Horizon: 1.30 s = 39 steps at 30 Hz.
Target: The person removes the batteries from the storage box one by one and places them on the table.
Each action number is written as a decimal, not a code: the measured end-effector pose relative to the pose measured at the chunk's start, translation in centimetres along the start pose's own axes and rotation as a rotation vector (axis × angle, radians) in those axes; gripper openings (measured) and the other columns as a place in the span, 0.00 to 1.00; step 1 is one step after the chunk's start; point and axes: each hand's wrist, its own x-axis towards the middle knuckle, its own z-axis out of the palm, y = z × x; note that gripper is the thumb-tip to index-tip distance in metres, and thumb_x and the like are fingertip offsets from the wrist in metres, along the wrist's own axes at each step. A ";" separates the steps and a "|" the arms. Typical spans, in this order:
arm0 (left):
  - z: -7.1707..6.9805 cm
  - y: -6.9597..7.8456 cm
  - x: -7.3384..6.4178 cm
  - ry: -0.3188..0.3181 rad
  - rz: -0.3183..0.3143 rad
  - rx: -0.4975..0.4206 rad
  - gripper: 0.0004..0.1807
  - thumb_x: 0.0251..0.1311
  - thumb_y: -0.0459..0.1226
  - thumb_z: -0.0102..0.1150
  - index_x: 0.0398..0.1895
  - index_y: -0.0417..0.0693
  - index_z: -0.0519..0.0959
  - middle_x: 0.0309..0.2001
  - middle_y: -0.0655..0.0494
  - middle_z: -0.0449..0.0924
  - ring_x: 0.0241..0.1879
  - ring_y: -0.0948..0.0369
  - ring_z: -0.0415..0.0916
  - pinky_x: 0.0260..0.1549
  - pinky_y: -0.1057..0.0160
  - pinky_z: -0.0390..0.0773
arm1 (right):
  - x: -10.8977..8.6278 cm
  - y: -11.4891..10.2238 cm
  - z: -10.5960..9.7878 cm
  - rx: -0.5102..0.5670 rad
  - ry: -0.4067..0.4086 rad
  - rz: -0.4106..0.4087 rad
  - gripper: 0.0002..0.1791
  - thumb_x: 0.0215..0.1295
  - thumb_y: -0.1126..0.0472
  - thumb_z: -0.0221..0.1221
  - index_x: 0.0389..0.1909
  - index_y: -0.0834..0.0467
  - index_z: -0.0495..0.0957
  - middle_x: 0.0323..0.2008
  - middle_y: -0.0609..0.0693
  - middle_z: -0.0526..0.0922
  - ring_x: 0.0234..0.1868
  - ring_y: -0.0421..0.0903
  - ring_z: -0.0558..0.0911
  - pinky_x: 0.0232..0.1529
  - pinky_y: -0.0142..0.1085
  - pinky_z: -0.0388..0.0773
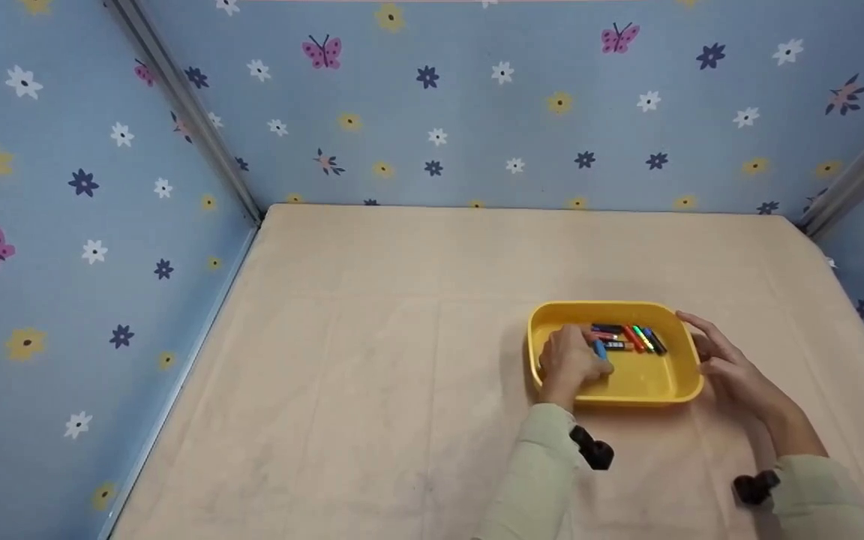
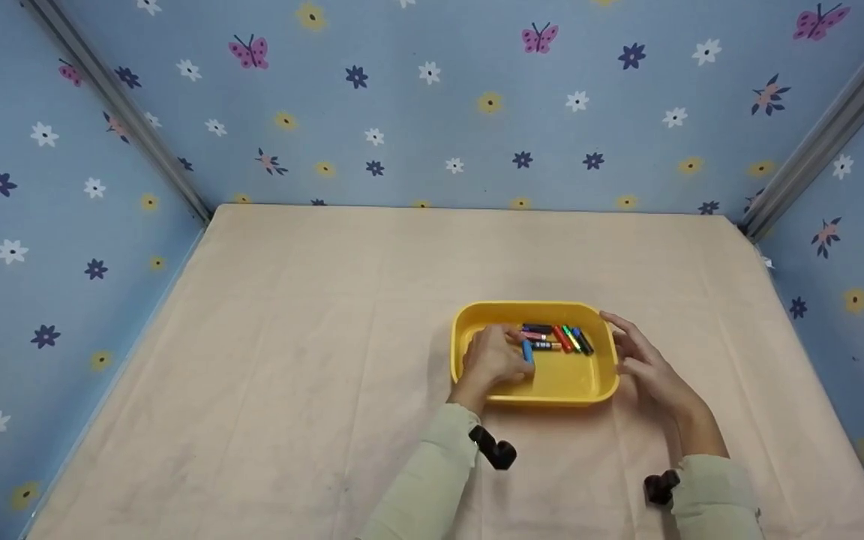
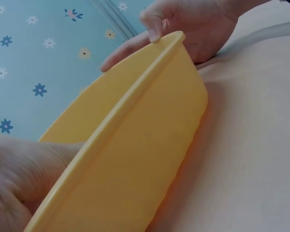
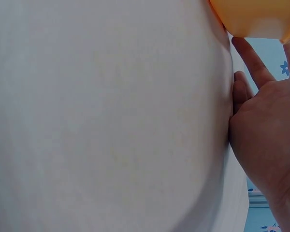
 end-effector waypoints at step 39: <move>-9.0 -1.5 -1.0 -0.163 0.360 -0.535 0.28 0.55 0.32 0.88 0.59 0.52 0.89 0.39 0.57 0.93 0.39 0.67 0.86 0.45 0.65 0.89 | 0.2 0.1 0.1 0.024 0.013 -0.015 0.47 0.76 0.71 0.50 0.93 0.49 0.49 0.74 0.28 0.76 0.70 0.26 0.80 0.66 0.17 0.71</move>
